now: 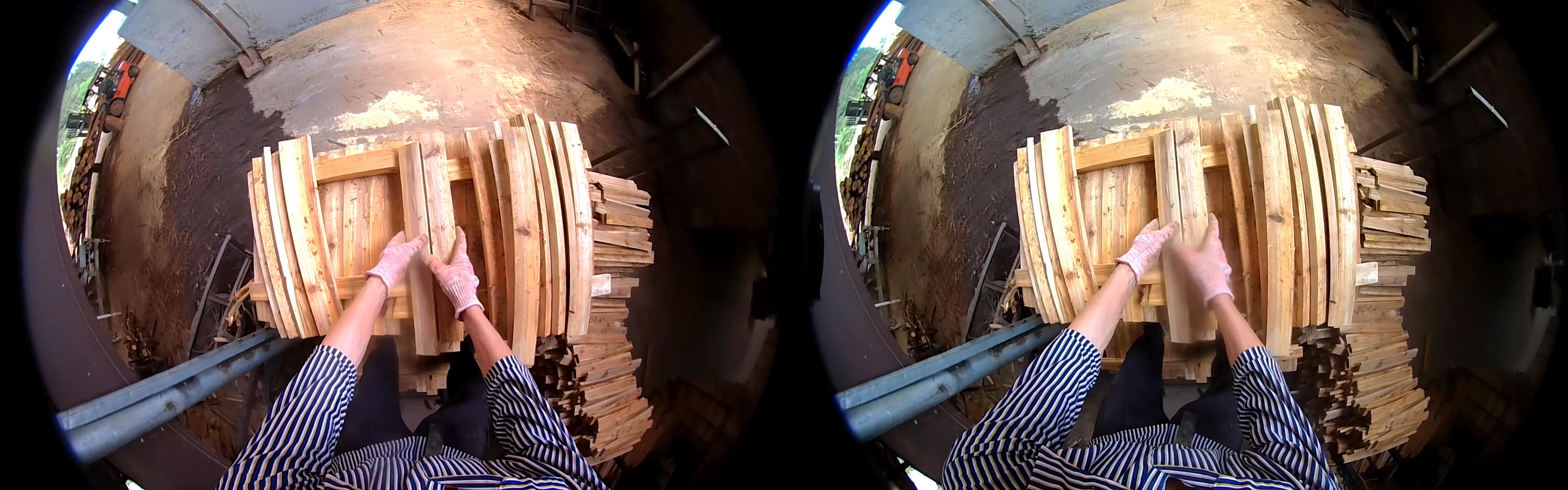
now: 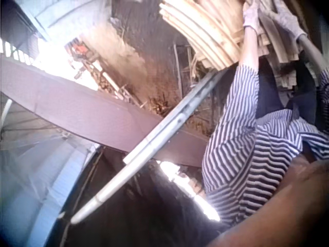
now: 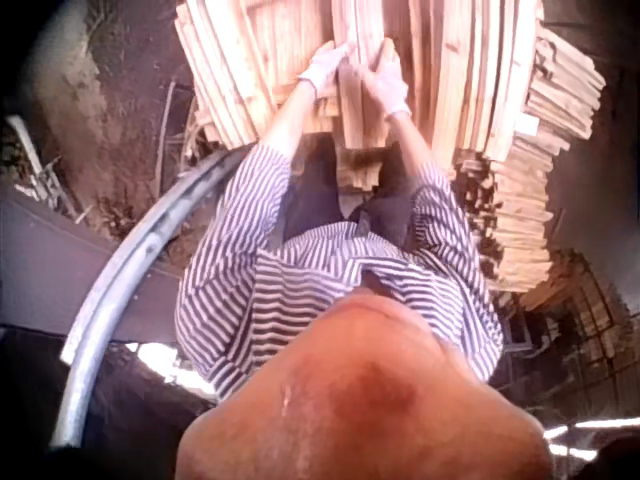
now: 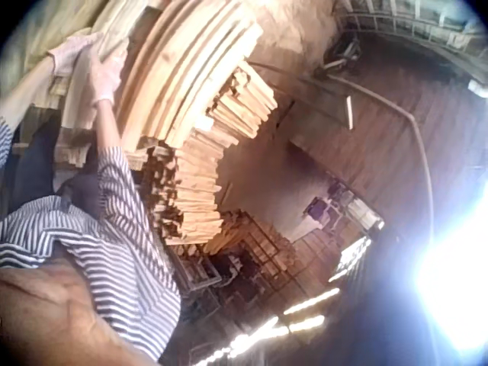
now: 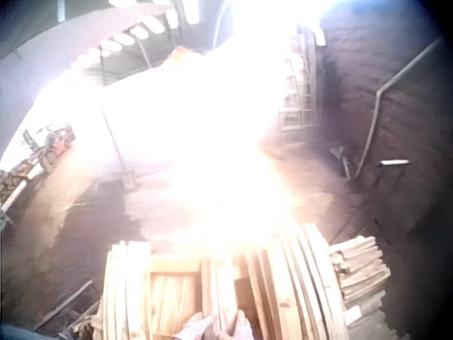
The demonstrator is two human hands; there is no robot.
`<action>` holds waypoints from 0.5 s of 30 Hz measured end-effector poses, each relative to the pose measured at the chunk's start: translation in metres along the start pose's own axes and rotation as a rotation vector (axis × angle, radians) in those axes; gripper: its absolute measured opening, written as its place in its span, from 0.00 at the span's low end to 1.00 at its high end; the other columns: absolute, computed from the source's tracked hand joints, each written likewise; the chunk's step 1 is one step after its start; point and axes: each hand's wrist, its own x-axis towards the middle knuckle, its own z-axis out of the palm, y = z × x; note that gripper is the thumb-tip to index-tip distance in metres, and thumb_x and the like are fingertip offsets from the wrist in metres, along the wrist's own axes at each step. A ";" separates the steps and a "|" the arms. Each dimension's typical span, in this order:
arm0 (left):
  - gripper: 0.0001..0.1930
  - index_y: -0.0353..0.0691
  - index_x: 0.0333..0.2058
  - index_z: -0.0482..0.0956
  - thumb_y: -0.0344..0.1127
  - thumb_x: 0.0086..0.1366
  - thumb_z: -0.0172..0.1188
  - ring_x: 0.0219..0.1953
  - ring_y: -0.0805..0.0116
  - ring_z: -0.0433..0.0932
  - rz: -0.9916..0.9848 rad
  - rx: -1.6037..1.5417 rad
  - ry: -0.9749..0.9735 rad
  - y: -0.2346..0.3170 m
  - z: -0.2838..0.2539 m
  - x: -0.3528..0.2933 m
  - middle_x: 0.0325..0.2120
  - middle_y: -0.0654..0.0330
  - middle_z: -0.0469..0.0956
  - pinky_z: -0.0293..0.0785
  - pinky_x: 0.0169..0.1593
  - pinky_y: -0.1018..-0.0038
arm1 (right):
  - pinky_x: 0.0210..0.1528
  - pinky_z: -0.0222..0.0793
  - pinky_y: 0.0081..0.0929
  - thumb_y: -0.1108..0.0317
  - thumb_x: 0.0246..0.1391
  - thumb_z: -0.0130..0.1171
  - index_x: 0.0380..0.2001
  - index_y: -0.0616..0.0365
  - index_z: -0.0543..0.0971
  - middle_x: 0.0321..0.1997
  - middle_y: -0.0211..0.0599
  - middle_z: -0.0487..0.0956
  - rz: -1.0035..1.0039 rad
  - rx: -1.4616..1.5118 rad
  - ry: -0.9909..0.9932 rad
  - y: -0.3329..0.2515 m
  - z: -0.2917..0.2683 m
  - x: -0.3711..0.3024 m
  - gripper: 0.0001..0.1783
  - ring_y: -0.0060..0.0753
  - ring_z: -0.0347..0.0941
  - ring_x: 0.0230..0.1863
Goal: The person repeatedly picks up wooden planks from a large pile and stacks them onto a wooden pallet. They arrange the planks in alternating layers to build a stable stack, occasionally adjusting the alignment of the wood. The task is performed by hand using pink gloves in a workshop environment.
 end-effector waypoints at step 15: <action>0.42 0.31 0.71 0.55 0.44 0.67 0.65 0.67 0.50 0.69 0.241 0.442 0.220 0.049 -0.102 0.005 0.66 0.39 0.67 0.66 0.68 0.62 | 0.66 0.67 0.50 0.46 0.48 0.73 0.75 0.53 0.53 0.73 0.57 0.61 -0.018 -0.336 0.079 -0.048 0.053 0.021 0.58 0.55 0.65 0.69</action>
